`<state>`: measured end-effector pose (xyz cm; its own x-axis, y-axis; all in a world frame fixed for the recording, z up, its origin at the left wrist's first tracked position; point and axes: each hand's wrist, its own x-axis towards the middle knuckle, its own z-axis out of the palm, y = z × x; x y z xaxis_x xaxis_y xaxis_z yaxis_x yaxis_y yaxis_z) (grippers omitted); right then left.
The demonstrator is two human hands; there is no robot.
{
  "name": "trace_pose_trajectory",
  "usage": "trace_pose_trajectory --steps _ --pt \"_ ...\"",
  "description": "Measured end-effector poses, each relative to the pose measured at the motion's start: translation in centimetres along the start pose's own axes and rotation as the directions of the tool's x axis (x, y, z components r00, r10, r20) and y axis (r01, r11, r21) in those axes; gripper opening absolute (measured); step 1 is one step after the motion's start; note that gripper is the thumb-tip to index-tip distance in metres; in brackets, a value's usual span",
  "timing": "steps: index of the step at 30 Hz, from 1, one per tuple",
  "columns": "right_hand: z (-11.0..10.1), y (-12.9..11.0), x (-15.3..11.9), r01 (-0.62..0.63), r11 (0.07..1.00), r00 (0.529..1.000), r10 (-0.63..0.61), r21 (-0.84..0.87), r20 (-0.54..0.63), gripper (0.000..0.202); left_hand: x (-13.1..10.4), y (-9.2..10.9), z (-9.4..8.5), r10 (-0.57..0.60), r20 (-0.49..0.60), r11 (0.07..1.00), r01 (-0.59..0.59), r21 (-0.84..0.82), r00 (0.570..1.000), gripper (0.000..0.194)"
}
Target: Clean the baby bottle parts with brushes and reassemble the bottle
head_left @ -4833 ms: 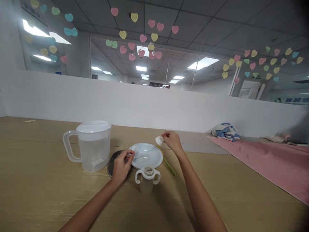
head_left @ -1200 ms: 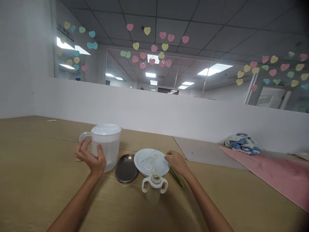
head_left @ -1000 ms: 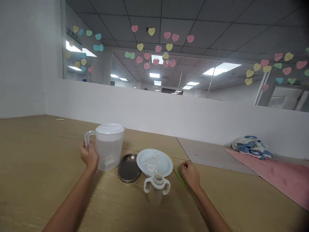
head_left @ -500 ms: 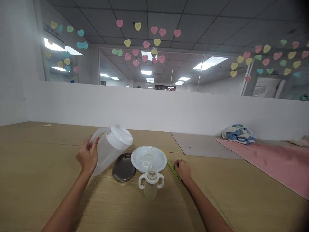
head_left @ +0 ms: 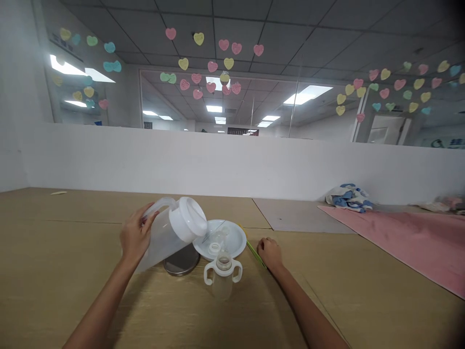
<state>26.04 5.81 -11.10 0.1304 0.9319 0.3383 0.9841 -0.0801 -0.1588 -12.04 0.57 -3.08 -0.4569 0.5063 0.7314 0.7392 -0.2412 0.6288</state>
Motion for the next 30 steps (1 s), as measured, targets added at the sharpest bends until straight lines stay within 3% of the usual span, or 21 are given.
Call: trace_pose_trajectory --steps 4,12,15,18,20,22,26,30 --pt "-0.1 -0.1 -0.1 -0.008 1.0 1.0 0.008 -0.004 0.002 0.027 0.4 0.0 -0.7 -0.043 0.002 0.996 0.043 -0.083 0.999 0.046" --pt "0.1 -0.1 0.0 -0.02 1.0 1.0 0.02 -0.011 0.001 0.027 -0.7 2.1 -1.7 0.122 0.236 0.981 -0.08 -0.179 0.964 0.043" --pt "0.2 -0.1 0.0 -0.018 1.0 1.0 0.018 -0.014 -0.004 0.027 -0.8 1.9 -1.4 0.137 0.253 0.976 -0.086 -0.2 0.958 0.043" --pt "0.3 0.0 0.1 -0.007 1.0 1.0 0.007 -0.02 -0.009 0.027 -0.4 0.5 -0.7 0.098 0.164 0.98 -0.066 -0.19 0.982 0.045" --pt "0.4 0.2 0.2 0.006 1.0 1.0 -0.006 -0.023 -0.012 0.027 0.0 -0.9 -0.1 0.016 0.03 0.983 -0.011 -0.182 0.999 0.047" --pt "0.5 0.3 0.2 0.021 0.999 1.0 -0.021 -0.024 -0.013 0.026 0.3 -2.2 0.4 -0.098 -0.095 0.975 0.076 -0.209 0.991 0.049" --pt "0.8 0.6 0.5 0.052 0.998 0.999 -0.052 -0.023 -0.014 0.025 0.5 -4.3 0.7 -0.327 -0.251 0.926 0.256 -0.278 0.911 0.052" --pt "1.1 0.8 0.7 0.064 0.998 0.998 -0.064 -0.018 -0.012 0.025 0.4 -5.8 0.8 -0.445 -0.337 0.884 0.348 -0.312 0.83 0.05"
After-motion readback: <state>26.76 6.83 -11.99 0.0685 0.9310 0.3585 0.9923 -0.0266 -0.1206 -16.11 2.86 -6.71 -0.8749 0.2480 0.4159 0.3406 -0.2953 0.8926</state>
